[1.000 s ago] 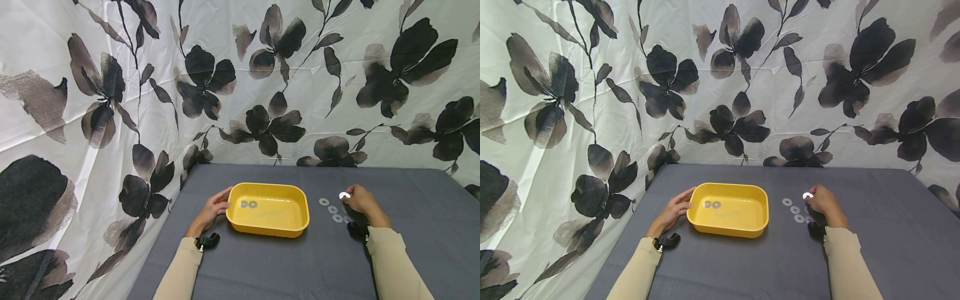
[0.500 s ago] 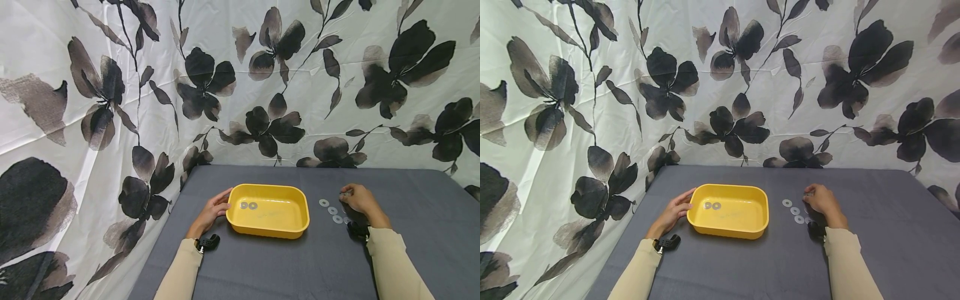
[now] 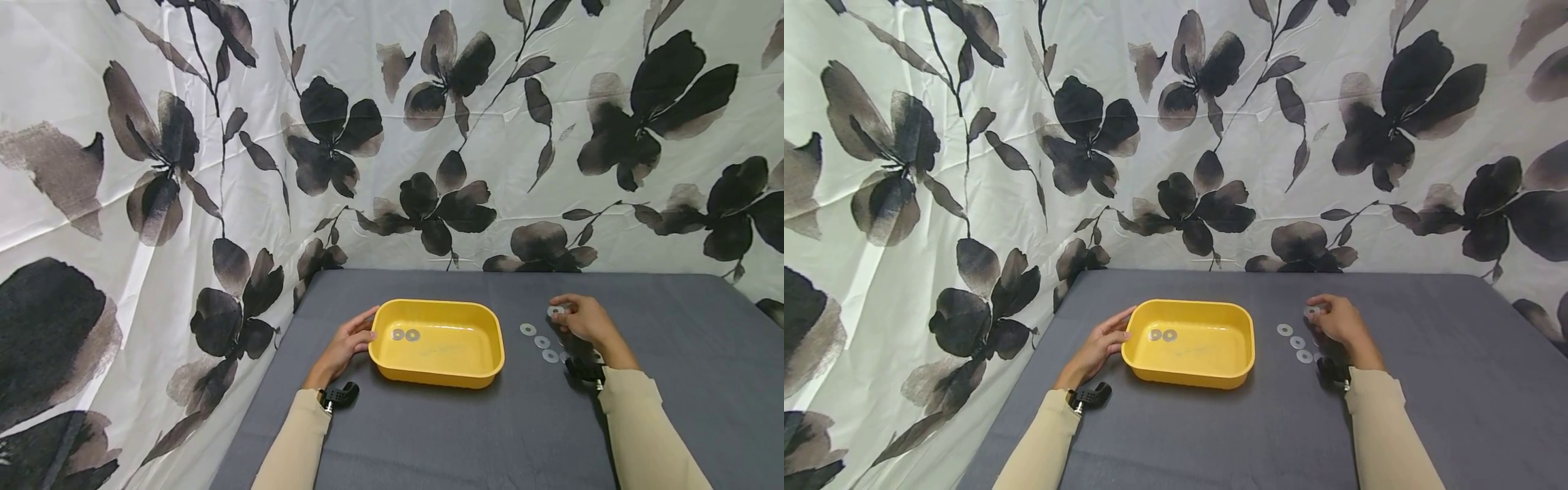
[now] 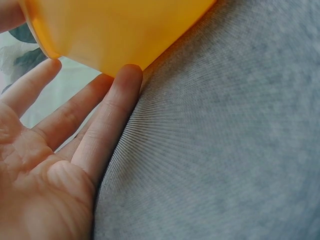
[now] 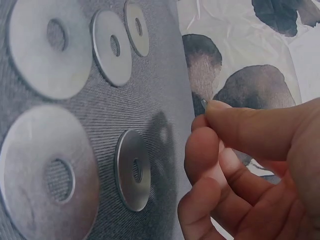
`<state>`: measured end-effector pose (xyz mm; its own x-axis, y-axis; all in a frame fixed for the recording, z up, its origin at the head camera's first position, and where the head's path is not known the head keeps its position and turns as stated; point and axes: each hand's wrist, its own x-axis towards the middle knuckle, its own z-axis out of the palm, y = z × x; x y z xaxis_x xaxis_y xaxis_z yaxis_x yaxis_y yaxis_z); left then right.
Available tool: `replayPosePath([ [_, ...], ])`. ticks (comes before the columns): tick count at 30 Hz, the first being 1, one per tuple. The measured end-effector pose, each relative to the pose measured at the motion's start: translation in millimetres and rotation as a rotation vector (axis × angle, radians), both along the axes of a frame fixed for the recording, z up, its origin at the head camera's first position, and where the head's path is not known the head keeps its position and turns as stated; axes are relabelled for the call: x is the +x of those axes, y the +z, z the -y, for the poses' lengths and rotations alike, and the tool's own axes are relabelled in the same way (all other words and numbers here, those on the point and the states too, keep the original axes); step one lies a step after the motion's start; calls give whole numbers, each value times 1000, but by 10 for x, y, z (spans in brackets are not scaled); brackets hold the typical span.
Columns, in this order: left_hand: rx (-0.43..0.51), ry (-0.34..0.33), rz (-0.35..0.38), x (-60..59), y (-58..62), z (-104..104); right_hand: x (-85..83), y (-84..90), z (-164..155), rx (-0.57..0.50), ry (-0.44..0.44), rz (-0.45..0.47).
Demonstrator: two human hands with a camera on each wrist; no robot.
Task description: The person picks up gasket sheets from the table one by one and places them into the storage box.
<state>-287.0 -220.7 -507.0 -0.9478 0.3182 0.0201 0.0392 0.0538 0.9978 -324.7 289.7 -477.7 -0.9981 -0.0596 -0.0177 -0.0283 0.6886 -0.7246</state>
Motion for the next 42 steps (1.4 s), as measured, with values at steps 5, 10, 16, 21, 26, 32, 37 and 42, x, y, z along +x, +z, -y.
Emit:
replayPosePath([
  [5,-2,-1,-8,-25,11,10,-3,18,23,-37,11,33],
  [10,-1,4,-1,-13,26,0,-3,62,54,-64,23,41],
  [16,1,3,1,-10,32,-8,-6,130,111,-93,53,34],
  [21,1,2,-7,-7,45,-13,-14,195,192,-98,54,18],
  [26,-2,12,-1,-5,39,-13,-6,255,271,-100,58,13],
  [32,3,21,1,14,36,-23,16,268,331,-82,70,-21],
  [37,7,18,14,18,19,-23,45,257,387,-38,69,-84],
  [42,6,18,14,15,2,-24,55,263,439,-45,62,-129],
])
